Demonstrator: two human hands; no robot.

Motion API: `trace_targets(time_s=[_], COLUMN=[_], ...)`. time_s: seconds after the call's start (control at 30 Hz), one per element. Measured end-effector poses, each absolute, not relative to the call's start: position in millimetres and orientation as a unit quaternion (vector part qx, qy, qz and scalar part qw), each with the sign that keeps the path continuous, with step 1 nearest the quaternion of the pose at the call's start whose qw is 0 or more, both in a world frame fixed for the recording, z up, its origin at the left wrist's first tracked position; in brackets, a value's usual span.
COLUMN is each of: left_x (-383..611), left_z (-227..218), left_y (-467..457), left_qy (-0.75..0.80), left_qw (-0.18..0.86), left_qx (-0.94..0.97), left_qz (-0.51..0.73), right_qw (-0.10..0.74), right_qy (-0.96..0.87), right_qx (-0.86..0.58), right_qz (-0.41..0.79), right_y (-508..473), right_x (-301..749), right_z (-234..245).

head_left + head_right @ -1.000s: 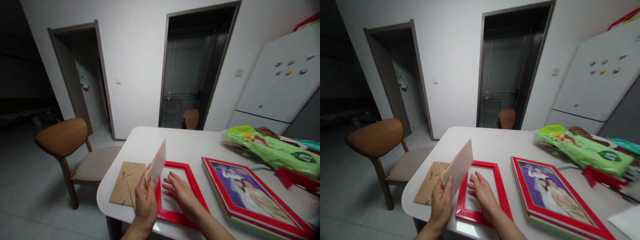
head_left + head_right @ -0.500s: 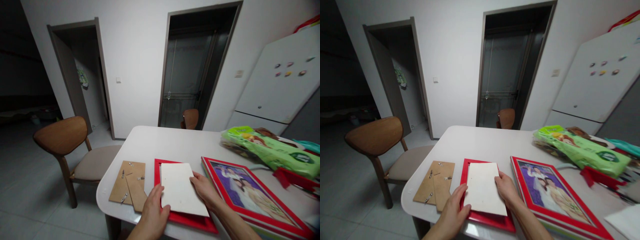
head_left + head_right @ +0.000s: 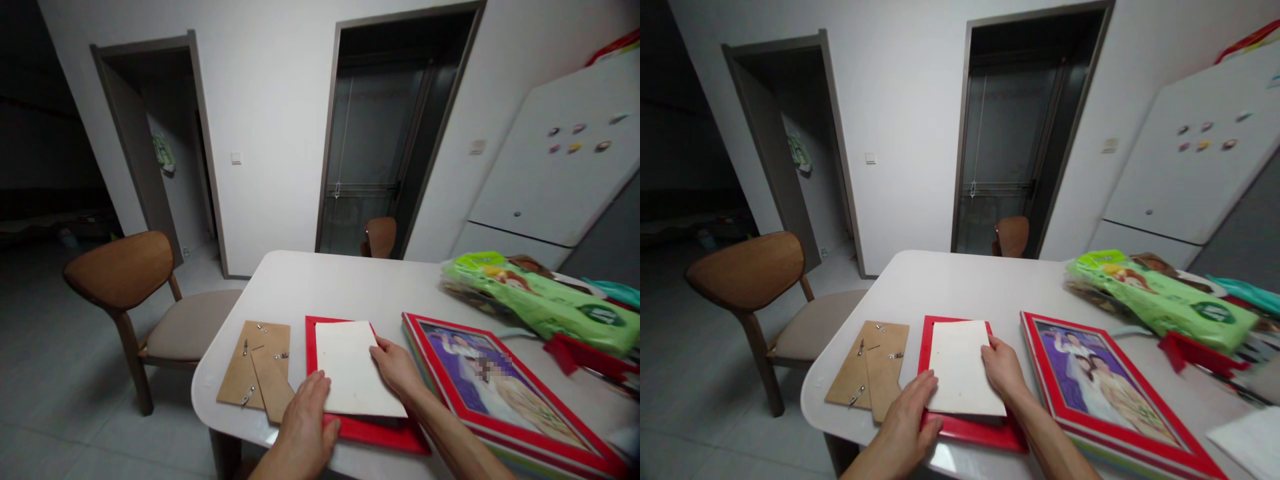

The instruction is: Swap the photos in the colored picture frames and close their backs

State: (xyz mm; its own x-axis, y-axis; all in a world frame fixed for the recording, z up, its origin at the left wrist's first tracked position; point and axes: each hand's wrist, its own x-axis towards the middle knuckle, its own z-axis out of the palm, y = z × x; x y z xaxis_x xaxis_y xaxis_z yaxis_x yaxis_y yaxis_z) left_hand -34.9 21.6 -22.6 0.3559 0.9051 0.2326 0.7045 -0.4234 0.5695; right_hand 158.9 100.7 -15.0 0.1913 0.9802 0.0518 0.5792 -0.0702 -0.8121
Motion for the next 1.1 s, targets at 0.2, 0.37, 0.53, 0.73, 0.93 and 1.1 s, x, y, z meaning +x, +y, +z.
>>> trace_targets(time_s=[0.2,0.37,0.53,0.73,0.93,1.1], left_x=[-35,-48,-106,-163,-178,-176], left_z=[-19,-18,-23,-30,-49,-44], left_y=[20,16,15,11,13,21], left_qy=[0.497,0.483,0.546,0.626,0.591,0.52], left_qw=[0.198,0.213,0.162,0.096,0.04,-0.048], left_qx=[0.805,0.81,0.782,0.751,0.769,0.794], left_qz=[0.256,0.254,0.252,0.184,0.241,0.311], right_qw=[0.276,0.218,0.209,0.232,0.269,0.362], right_qy=[-0.631,-0.644,-0.697,-0.822,-0.798,-0.766], right_qx=[-0.708,-0.73,-0.686,-0.509,-0.507,-0.476], right_qz=[0.155,0.067,-0.008,0.108,0.181,0.237], right_y=[99,91,79,46,41,40], right_x=[154,154,133,42,2,20], right_z=[-14,-18,-9,1,-14,10])
